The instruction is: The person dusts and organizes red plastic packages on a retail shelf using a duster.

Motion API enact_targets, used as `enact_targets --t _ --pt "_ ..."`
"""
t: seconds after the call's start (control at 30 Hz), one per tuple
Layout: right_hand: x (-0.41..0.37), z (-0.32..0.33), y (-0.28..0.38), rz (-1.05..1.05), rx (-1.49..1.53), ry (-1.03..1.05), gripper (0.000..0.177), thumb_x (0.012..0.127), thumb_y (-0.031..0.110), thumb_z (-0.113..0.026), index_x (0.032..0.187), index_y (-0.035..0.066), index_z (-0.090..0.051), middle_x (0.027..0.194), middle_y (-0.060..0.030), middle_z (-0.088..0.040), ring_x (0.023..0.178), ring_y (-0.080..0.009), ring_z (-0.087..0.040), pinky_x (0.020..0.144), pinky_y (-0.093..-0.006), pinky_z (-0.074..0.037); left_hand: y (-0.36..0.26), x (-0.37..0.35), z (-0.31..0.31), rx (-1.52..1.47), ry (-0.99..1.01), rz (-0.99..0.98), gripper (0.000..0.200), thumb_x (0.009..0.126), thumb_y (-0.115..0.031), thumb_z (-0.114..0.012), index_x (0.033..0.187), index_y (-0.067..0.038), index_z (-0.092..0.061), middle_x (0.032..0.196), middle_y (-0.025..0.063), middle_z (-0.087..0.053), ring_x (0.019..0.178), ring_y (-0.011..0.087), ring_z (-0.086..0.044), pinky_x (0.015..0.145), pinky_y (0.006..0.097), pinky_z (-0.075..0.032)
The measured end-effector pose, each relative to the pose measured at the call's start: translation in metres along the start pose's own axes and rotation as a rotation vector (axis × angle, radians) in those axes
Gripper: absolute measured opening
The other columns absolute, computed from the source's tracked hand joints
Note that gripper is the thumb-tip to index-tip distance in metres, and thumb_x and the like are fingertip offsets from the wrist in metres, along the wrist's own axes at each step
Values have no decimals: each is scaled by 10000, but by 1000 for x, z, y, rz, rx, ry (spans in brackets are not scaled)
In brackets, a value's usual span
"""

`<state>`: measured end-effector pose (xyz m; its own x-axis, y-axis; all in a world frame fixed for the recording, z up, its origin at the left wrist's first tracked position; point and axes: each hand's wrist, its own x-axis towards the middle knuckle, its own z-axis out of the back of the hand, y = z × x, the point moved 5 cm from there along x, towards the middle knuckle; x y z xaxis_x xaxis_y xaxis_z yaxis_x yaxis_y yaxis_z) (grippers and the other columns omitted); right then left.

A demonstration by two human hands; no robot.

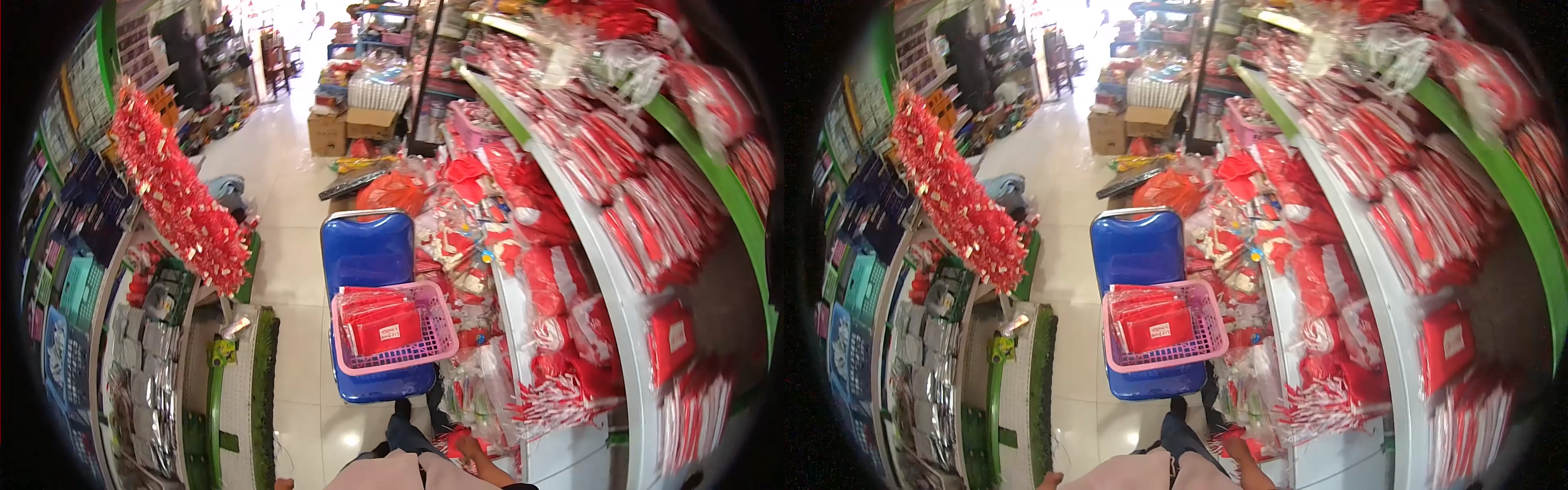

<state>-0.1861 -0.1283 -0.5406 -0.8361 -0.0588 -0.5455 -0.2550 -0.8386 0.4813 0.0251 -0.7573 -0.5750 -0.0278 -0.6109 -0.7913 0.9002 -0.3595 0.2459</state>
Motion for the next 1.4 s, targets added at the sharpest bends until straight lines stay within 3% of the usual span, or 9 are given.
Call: enact_targets --t 0.03,0.13,0.2,0.27,0.4,0.67,0.93,1.2,1.4 --pt "13 19 15 11 49 -98 213 810 247 -552 848 49 -619 819 -181 -632 790 -349 -619 668 -420 -481 -23 1 -11 3 39 -3 391 849 -340 -491 752 10 -636 766 158 -637 721 301 -607 735 412 -473" --pt "73 63 47 54 102 -292 164 804 202 -564 800 41 -594 720 -167 -617 688 -341 -616 599 -420 -462 -132 -11 -34 327 -110 -625 362 793 -358 -514 901 -58 -685 953 187 -650 944 327 -614 822 453 -479" --pt "106 101 97 117 142 -429 170 801 197 -582 777 30 -566 654 -168 -585 611 -340 -593 570 -431 -438 -213 -71 -4 -85 -229 -614 492 773 -411 -585 1163 -111 -577 1207 181 -546 1154 374 -470 960 454 -393" --pt "142 125 139 301 244 -546 152 798 164 -591 771 19 -555 606 -153 -557 563 -332 -567 553 -429 -430 -298 -108 27 -204 -420 -871 460 780 -347 -624 1158 -91 -563 1157 199 -547 1126 362 -474 957 451 -388" --pt "199 148 221 464 326 -402 101 776 101 -594 848 30 -587 771 -132 -577 774 -305 -590 661 -386 -462 -409 -211 106 -350 -566 -1096 496 762 -267 -641 1185 -34 -530 1180 213 -524 1115 358 -487 941 422 -407" --pt "301 113 308 752 26 -152 335 764 69 -580 1095 36 -552 1120 -174 -510 1077 -348 -490 920 -400 -413 -461 -199 104 -201 -488 -778 887 757 -307 -674 1435 -75 -151 1472 181 -198 1362 298 -218 1044 520 -271" --pt "341 83 338 707 -292 -123 508 725 47 -599 1217 39 -475 1192 -152 -486 1172 -321 -423 947 -451 -379 -455 -183 90 23 -459 -666 962 736 -385 -701 1452 -140 -106 1483 52 -238 1371 253 -209 1059 529 -252" --pt "329 84 345 691 -385 -181 171 750 109 -589 918 114 -619 962 -81 -529 1019 -268 -458 857 -437 -362 -456 -186 90 53 -466 -628 949 741 -396 -690 1453 -162 -108 1483 36 -241 1368 239 -218 1061 537 -240" --pt "319 120 319 635 96 -238 215 703 48 -671 898 57 -581 803 -106 -598 764 -298 -583 674 -391 -444 -459 -192 98 67 -349 -566 981 735 -427 -696 1455 -163 -85 1477 49 -254 1363 286 -222 1037 594 -228"
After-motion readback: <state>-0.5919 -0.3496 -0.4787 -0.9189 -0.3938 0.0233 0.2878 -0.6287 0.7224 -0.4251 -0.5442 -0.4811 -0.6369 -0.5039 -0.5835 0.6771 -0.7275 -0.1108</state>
